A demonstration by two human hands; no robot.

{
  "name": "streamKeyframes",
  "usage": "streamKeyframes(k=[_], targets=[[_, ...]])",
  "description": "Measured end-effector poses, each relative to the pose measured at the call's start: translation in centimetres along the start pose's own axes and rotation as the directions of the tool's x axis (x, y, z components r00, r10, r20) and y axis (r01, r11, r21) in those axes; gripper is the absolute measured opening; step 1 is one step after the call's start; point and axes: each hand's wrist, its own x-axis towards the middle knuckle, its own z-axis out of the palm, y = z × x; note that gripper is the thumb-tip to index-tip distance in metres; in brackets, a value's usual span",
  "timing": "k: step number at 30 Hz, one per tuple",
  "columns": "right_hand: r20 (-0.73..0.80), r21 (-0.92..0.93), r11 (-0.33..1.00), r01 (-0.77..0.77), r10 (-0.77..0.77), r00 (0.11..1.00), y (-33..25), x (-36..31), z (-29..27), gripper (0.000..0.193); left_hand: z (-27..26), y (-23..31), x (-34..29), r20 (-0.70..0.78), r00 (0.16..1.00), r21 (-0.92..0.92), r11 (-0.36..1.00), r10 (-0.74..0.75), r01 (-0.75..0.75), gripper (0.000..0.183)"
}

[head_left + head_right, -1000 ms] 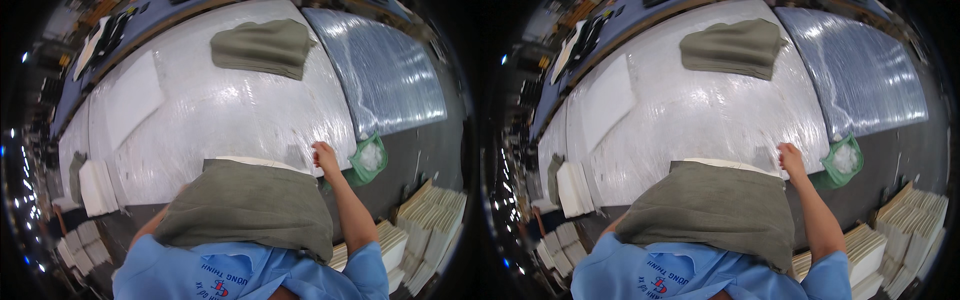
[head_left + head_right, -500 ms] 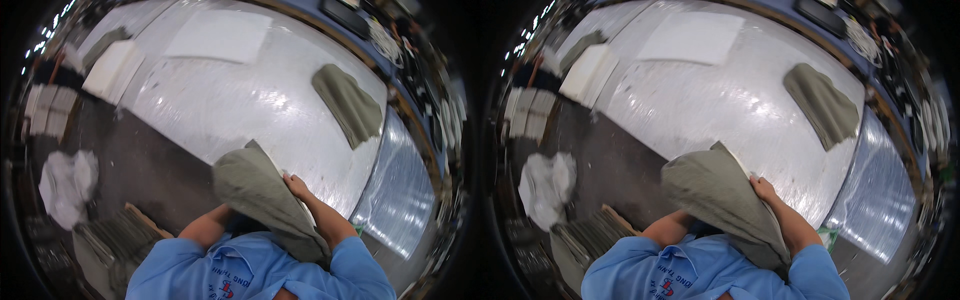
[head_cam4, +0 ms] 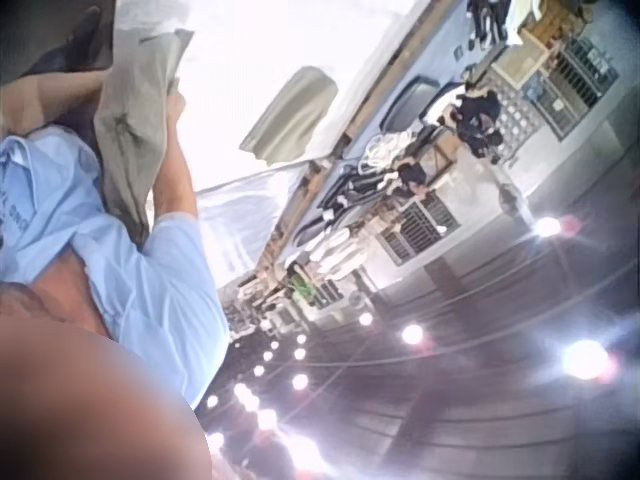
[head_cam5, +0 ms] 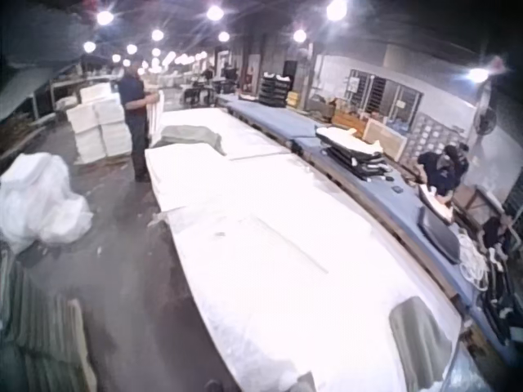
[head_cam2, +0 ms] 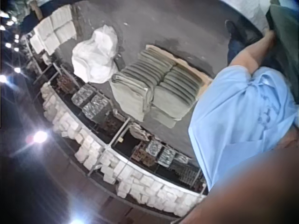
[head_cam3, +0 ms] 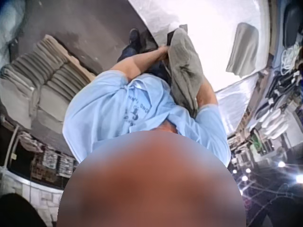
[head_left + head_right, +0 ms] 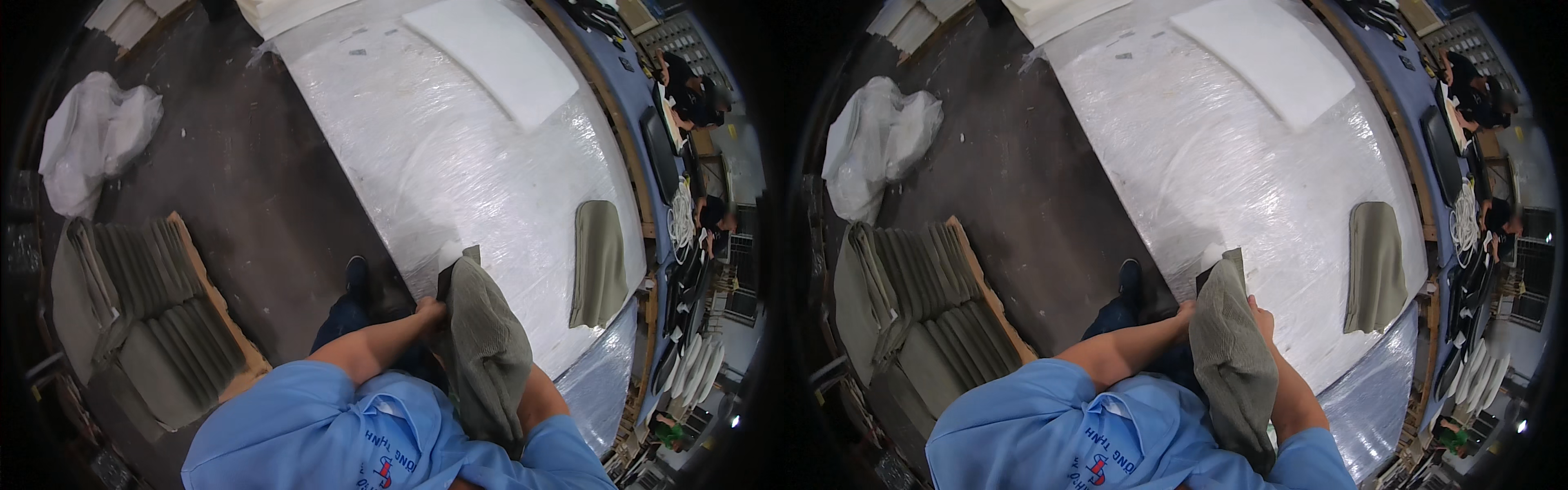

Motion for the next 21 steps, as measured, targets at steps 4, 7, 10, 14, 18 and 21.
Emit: streamKeyframes(k=[4,7,10,14,18,21], targets=[[-0.017,-0.037,0.999,0.002,-0.003,1.0,0.3,0.4,0.3,0.069,1.4,0.5,0.0,-0.23,0.973,0.075,0.997,0.0,0.018,0.035],[-0.019,-0.036,0.999,0.0,-0.001,1.0,1.1,0.8,0.8,0.068,2.3,1.4,-0.1,-0.301,0.952,0.098,0.992,-0.045,0.078,0.033],[-0.02,-0.039,0.999,0.018,-0.019,1.0,1.6,1.5,0.9,0.068,3.6,1.7,0.4,-0.326,0.945,0.103,0.995,0.038,-0.004,0.031],[-0.025,-0.031,0.999,0.014,-0.014,1.0,2.6,2.2,0.9,0.067,4.2,0.8,0.8,-0.327,0.939,0.143,0.988,0.104,-0.06,0.03],[-0.014,-0.02,0.999,0.042,-0.042,0.999,2.3,2.1,0.5,0.066,4.5,0.9,1.1,-0.353,0.933,0.059,0.997,0.072,-0.055,0.03],[-0.036,-0.048,0.997,0.06,-0.062,0.997,1.8,2.0,-0.3,0.066,4.9,-2.1,1.3,-0.183,0.981,-0.47,0.882,-0.064,-0.03,0.033]])
